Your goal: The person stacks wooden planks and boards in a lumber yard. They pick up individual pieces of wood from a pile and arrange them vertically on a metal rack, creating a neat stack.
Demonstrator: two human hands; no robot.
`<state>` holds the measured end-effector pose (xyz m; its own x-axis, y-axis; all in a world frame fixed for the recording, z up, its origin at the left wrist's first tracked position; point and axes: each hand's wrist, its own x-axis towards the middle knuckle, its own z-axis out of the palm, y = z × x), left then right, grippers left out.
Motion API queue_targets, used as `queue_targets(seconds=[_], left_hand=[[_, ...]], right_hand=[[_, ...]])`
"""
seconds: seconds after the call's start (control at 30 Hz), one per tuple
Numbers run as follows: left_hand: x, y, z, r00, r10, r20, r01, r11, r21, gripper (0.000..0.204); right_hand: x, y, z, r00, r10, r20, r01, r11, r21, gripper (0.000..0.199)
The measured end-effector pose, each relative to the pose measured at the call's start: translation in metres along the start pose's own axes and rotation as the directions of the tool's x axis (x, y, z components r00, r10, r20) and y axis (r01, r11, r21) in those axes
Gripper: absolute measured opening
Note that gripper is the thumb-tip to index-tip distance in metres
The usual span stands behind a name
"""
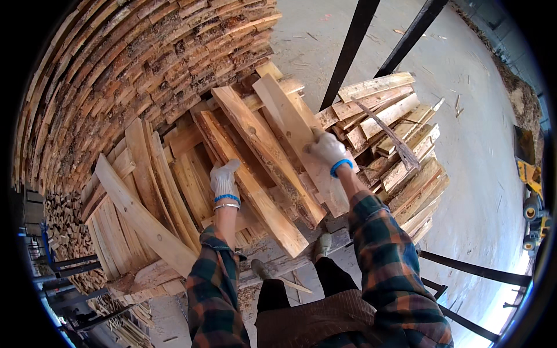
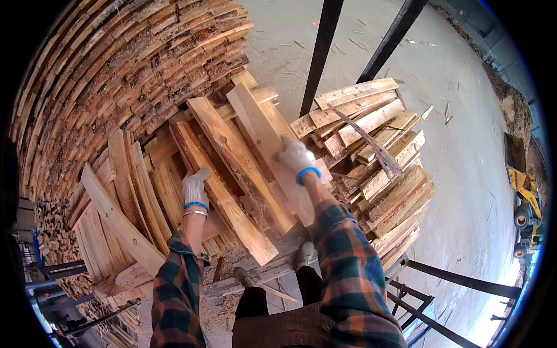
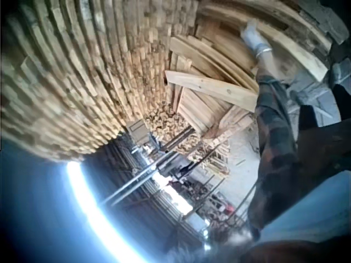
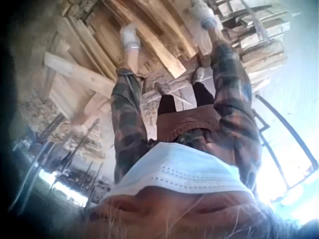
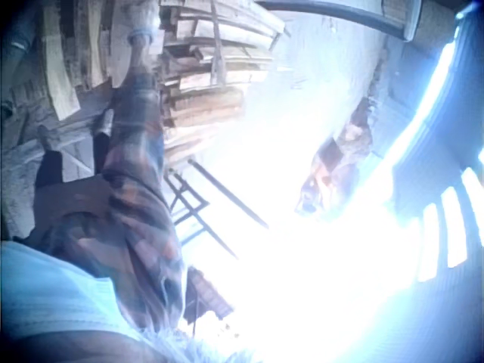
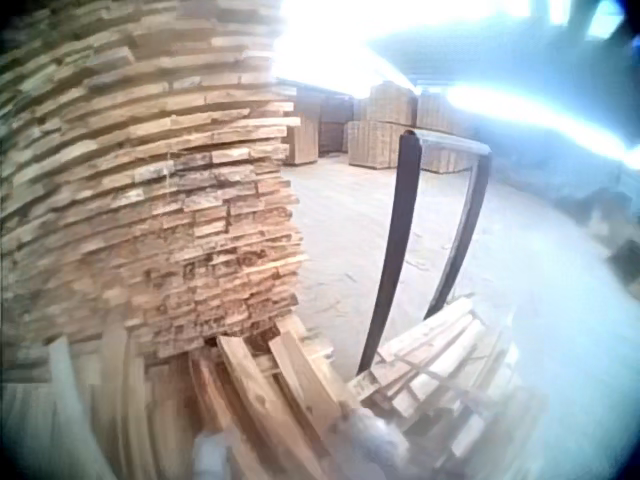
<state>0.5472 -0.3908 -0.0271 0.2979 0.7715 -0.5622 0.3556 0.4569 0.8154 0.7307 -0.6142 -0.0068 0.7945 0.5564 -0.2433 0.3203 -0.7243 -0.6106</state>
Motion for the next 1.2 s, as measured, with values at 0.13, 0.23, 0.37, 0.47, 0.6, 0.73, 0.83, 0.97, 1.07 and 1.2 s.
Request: queue_targets(seconds=[0.13, 0.23, 0.37, 0.47, 0.6, 0.73, 0.83, 0.97, 1.07, 1.2], left_hand=[[0.01, -0.004, 0.01, 0.974, 0.066, 0.218, -0.015, 0.973, -0.229, 0.051], [0.036, 0.003, -0.021, 0.983, 0.117, 0.138, -0.1, 0.988, -0.121, 0.049], [0.019, 0.017, -0.007, 0.986, 0.164, -0.038, -0.154, 0.969, 0.192, 0.072], [-0.012, 0.009, -0.009, 0.925, 0.245, -0.292, -0.111, 0.906, 0.409, 0.074], [-0.092, -0.08, -0.029, 0.839, 0.527, -0.134, -0.537, 0.842, -0.051, 0.057], [-0.207, -0.162, -0.117, 0.982, -0.125, 0.143, 0.164, 0.939, -0.303, 0.035], [-0.227, -0.194, -0.138, 0.897, -0.376, 0.233, 0.441, 0.723, -0.532, 0.042], [-0.192, -0.181, -0.126, 0.916, -0.222, 0.333, 0.398, 0.587, -0.705, 0.048], [-0.182, -0.173, -0.12, 0.897, -0.29, 0.334, 0.439, 0.496, -0.749, 0.053], [-0.162, -0.202, -0.153, 0.883, -0.273, 0.382, 0.468, 0.438, -0.768, 0.045]], right_hand=[[0.009, 0.064, -0.011, 0.995, 0.092, 0.051, -0.098, 0.985, 0.145, 0.057], [0.015, 0.052, -0.001, 0.998, 0.035, 0.053, -0.048, 0.958, 0.282, 0.055], [0.026, 0.07, 0.011, 0.998, 0.063, 0.03, -0.07, 0.926, 0.371, 0.06], [0.027, 0.062, 0.016, 0.996, 0.066, 0.055, -0.083, 0.904, 0.42, 0.059], [0.028, 0.049, 0.039, 0.997, 0.077, -0.017, -0.064, 0.919, 0.389, 0.053], [0.012, -0.013, 0.094, 0.988, 0.081, 0.131, -0.116, 0.951, 0.286, 0.055], [-0.022, -0.063, 0.124, 0.98, 0.071, 0.185, -0.111, 0.97, 0.214, 0.058], [-0.034, -0.106, 0.165, 0.99, 0.054, 0.133, -0.082, 0.973, 0.218, 0.061], [-0.023, -0.102, 0.162, 0.974, 0.062, 0.217, -0.1, 0.981, 0.167, 0.06], [-0.023, -0.105, 0.162, 0.989, 0.021, 0.143, -0.051, 0.978, 0.204, 0.06]])
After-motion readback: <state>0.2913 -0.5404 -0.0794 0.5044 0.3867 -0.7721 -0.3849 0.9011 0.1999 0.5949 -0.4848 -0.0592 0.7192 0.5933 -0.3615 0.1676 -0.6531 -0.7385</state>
